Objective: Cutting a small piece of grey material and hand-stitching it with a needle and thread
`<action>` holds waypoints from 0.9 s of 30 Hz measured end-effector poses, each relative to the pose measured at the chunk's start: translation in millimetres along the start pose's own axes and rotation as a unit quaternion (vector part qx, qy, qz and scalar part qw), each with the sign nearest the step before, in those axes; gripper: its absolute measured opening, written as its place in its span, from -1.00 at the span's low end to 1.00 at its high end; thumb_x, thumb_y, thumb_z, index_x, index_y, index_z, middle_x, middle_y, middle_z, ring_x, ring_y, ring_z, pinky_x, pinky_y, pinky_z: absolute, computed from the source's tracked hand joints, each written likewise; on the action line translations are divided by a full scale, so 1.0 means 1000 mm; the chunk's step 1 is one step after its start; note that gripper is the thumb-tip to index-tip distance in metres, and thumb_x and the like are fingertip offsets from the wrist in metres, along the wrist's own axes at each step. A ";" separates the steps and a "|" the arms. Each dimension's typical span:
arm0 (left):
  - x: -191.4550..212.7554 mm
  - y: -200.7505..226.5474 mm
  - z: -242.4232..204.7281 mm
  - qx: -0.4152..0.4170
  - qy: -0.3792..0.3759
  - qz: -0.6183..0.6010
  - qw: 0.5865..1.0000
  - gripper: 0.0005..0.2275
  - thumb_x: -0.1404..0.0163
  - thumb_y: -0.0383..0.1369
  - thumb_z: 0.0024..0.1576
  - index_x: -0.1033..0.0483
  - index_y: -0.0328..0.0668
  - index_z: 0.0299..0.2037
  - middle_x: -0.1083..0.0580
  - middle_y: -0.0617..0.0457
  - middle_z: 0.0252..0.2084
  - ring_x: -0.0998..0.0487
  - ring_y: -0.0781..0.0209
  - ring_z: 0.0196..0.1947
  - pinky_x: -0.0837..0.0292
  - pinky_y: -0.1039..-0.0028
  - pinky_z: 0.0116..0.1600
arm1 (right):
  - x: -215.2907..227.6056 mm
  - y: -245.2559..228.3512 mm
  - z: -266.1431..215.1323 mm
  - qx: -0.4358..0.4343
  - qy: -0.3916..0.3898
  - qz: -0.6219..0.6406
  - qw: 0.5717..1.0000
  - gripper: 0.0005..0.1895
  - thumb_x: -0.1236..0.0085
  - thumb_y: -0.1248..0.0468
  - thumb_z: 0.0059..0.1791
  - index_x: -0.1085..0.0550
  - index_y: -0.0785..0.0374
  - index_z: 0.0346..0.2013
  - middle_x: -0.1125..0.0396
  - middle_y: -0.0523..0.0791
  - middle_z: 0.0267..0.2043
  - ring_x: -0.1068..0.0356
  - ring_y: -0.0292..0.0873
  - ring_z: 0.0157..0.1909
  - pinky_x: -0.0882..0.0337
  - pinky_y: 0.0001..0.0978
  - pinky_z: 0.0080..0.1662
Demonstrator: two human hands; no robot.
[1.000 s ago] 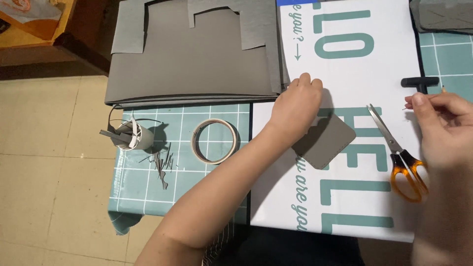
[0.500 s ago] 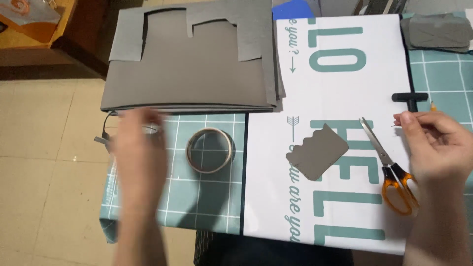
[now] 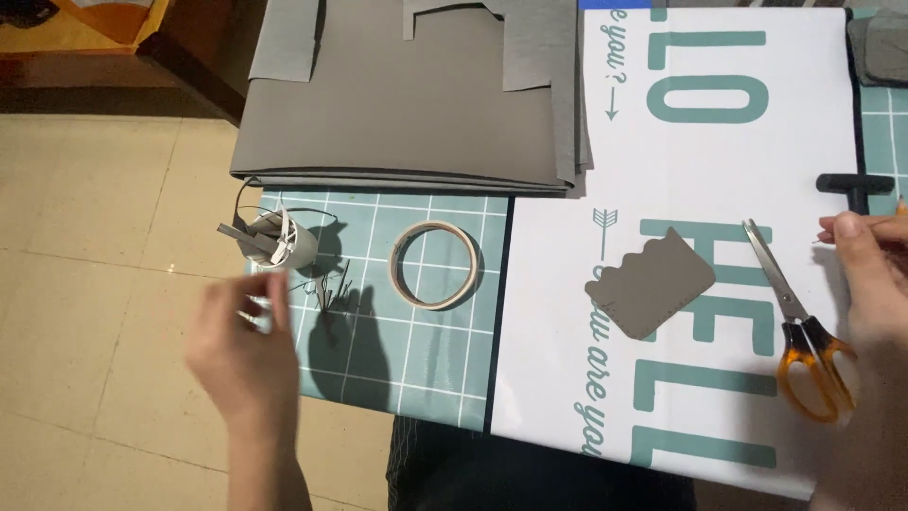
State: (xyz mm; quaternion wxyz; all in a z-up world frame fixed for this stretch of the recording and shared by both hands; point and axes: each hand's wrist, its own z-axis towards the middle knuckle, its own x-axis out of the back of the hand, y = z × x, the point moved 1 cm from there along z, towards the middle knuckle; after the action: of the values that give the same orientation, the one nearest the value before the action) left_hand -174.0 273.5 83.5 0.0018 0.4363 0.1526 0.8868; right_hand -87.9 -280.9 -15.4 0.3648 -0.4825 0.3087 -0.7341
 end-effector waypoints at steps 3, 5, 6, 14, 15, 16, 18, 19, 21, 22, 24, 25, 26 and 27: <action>-0.011 0.018 -0.011 0.220 -0.196 -0.007 0.956 -0.45 -0.08 -0.01 0.19 -0.45 -0.25 0.25 -0.36 -0.12 0.11 -0.38 -0.04 0.16 -0.40 0.04 0.02 | -0.005 -0.042 0.002 0.003 -0.014 -0.042 0.999 -0.84 0.09 0.45 0.53 -0.36 0.58 0.18 -0.36 0.21 0.19 -0.39 0.09 0.20 -0.35 -0.15 0.27; -0.030 0.007 -0.024 0.162 -0.160 -0.004 0.974 -0.47 -0.17 -0.09 0.15 -0.43 -0.29 0.23 -0.29 -0.18 0.03 -0.33 -0.16 0.09 -0.35 0.05 0.05 | -0.005 -0.032 0.002 -0.002 -0.018 -0.031 0.999 -0.85 0.09 0.45 0.52 -0.34 0.59 0.19 -0.34 0.22 0.19 -0.40 0.11 0.21 -0.37 -0.14 0.27; -0.039 0.002 -0.031 0.103 -0.126 -0.002 0.987 -0.47 -0.27 -0.18 0.12 -0.40 -0.32 0.20 -0.23 -0.24 -0.04 -0.28 -0.27 0.03 -0.30 0.05 0.09 | -0.004 -0.028 0.002 -0.007 -0.021 -0.021 1.000 -0.86 0.09 0.46 0.52 -0.32 0.60 0.20 -0.32 0.23 0.20 -0.40 0.13 0.22 -0.39 -0.13 0.28; -0.043 0.001 -0.031 0.155 -0.134 -0.087 0.975 -0.73 -0.25 -0.34 0.12 -0.65 -0.28 -0.01 -0.46 0.00 -0.15 -0.53 0.13 -0.22 -0.50 0.40 -0.08 | -0.005 -0.027 0.001 0.001 -0.030 -0.091 0.995 -0.74 0.10 0.36 0.55 -0.40 0.63 0.22 -0.37 0.22 0.17 -0.36 0.10 0.14 -0.29 -0.16 0.17; -0.040 0.003 -0.028 0.159 -0.137 -0.109 0.972 -0.81 -0.22 -0.40 0.14 -0.68 -0.30 -0.09 -0.52 0.00 -0.17 -0.61 0.17 -0.29 -0.56 0.47 -0.06 | -0.005 -0.024 0.000 -0.003 -0.028 -0.093 0.995 -0.71 0.09 0.32 0.55 -0.38 0.62 0.22 -0.37 0.23 0.18 -0.36 0.10 0.13 -0.28 -0.14 0.17; -0.038 0.002 -0.025 0.159 -0.137 -0.109 0.972 -0.81 -0.22 -0.40 0.14 -0.68 -0.30 -0.09 -0.52 0.00 -0.17 -0.61 0.17 -0.29 -0.56 0.47 -0.06 | -0.006 -0.025 0.000 -0.003 -0.028 -0.093 0.995 -0.71 0.09 0.32 0.55 -0.38 0.62 0.22 -0.37 0.23 0.18 -0.36 0.10 0.13 -0.28 -0.14 0.17; -0.034 0.001 -0.018 0.132 -0.174 -0.081 0.972 -0.90 -0.17 -0.45 0.17 -0.69 -0.29 -0.19 -0.57 0.00 -0.21 -0.60 0.17 -0.30 -0.55 0.48 -0.13 | -0.008 -0.027 0.000 -0.029 -0.010 -0.061 0.998 -0.72 0.08 0.29 0.55 -0.40 0.54 0.19 -0.37 0.14 0.19 -0.36 0.02 0.18 -0.26 -0.18 0.26; -0.037 -0.003 -0.019 0.132 -0.174 -0.081 0.972 -0.90 -0.17 -0.45 0.17 -0.69 -0.29 -0.19 -0.57 0.00 -0.21 -0.60 0.17 -0.30 -0.55 0.48 -0.13 | -0.008 -0.024 0.000 -0.028 -0.010 -0.061 0.998 -0.72 0.08 0.29 0.55 -0.40 0.54 0.19 -0.37 0.14 0.19 -0.36 0.02 0.18 -0.26 -0.18 0.26; -0.043 -0.010 -0.021 0.092 -0.216 -0.005 0.972 -0.92 -0.10 -0.40 0.22 -0.64 -0.21 -0.23 -0.55 -0.01 -0.25 -0.54 0.01 -0.34 -0.43 0.26 -0.27 | -0.009 -0.020 0.001 -0.030 -0.015 -0.035 0.999 -0.72 0.10 0.28 0.52 -0.36 0.56 0.22 -0.35 0.18 0.19 -0.36 0.05 0.17 -0.30 -0.16 0.25; -0.047 -0.014 -0.021 0.092 -0.217 -0.005 0.972 -0.92 -0.10 -0.40 0.22 -0.64 -0.21 -0.23 -0.55 -0.01 -0.25 -0.54 0.01 -0.34 -0.43 0.26 -0.27 | -0.008 -0.011 0.001 -0.030 -0.015 -0.035 0.999 -0.72 0.10 0.28 0.52 -0.36 0.56 0.22 -0.35 0.18 0.19 -0.36 0.05 0.17 -0.30 -0.16 0.25; -0.054 -0.021 -0.023 0.030 -0.239 0.048 0.969 -0.92 -0.06 -0.43 0.23 -0.58 -0.26 -0.24 -0.48 -0.09 -0.35 -0.46 -0.14 -0.45 -0.33 0.13 -0.38 | -0.007 0.006 0.001 -0.020 -0.012 -0.053 0.998 -0.75 0.06 0.31 0.56 -0.40 0.53 0.20 -0.39 0.14 0.17 -0.38 -0.01 0.13 -0.28 -0.24 0.16; -0.058 -0.025 -0.024 0.031 -0.239 0.049 0.969 -0.92 -0.06 -0.43 0.23 -0.58 -0.26 -0.24 -0.48 -0.09 -0.35 -0.46 -0.14 -0.45 -0.33 0.13 -0.38 | -0.008 -0.003 0.000 -0.021 -0.013 -0.052 0.998 -0.75 0.06 0.31 0.56 -0.40 0.53 0.20 -0.39 0.14 0.17 -0.38 -0.01 0.13 -0.28 -0.24 0.16; -0.062 -0.029 -0.024 0.004 -0.229 0.044 0.972 -0.93 -0.04 -0.49 0.23 -0.51 -0.33 -0.28 -0.42 -0.11 -0.37 -0.41 -0.11 -0.46 -0.29 0.18 -0.41 | -0.009 -0.013 0.001 -0.024 -0.020 -0.062 0.998 -0.72 0.07 0.30 0.54 -0.39 0.57 0.23 -0.38 0.18 0.18 -0.37 0.05 0.14 -0.30 -0.18 0.17; -0.066 -0.033 -0.025 -0.024 -0.219 0.040 0.975 -0.91 -0.02 -0.54 0.23 -0.44 -0.39 -0.32 -0.37 -0.13 -0.39 -0.35 -0.07 -0.47 -0.25 0.22 -0.45 | -0.010 -0.022 0.001 -0.027 -0.027 -0.071 0.997 -0.69 0.07 0.29 0.53 -0.37 0.61 0.25 -0.36 0.22 0.19 -0.37 0.11 0.15 -0.32 -0.11 0.17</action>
State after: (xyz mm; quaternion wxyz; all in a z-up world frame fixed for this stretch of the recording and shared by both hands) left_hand -156.8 289.5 9.3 0.0103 0.6252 0.1102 0.7725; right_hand -90.0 -260.8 -1.7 0.3068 -0.5323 0.2832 -0.7364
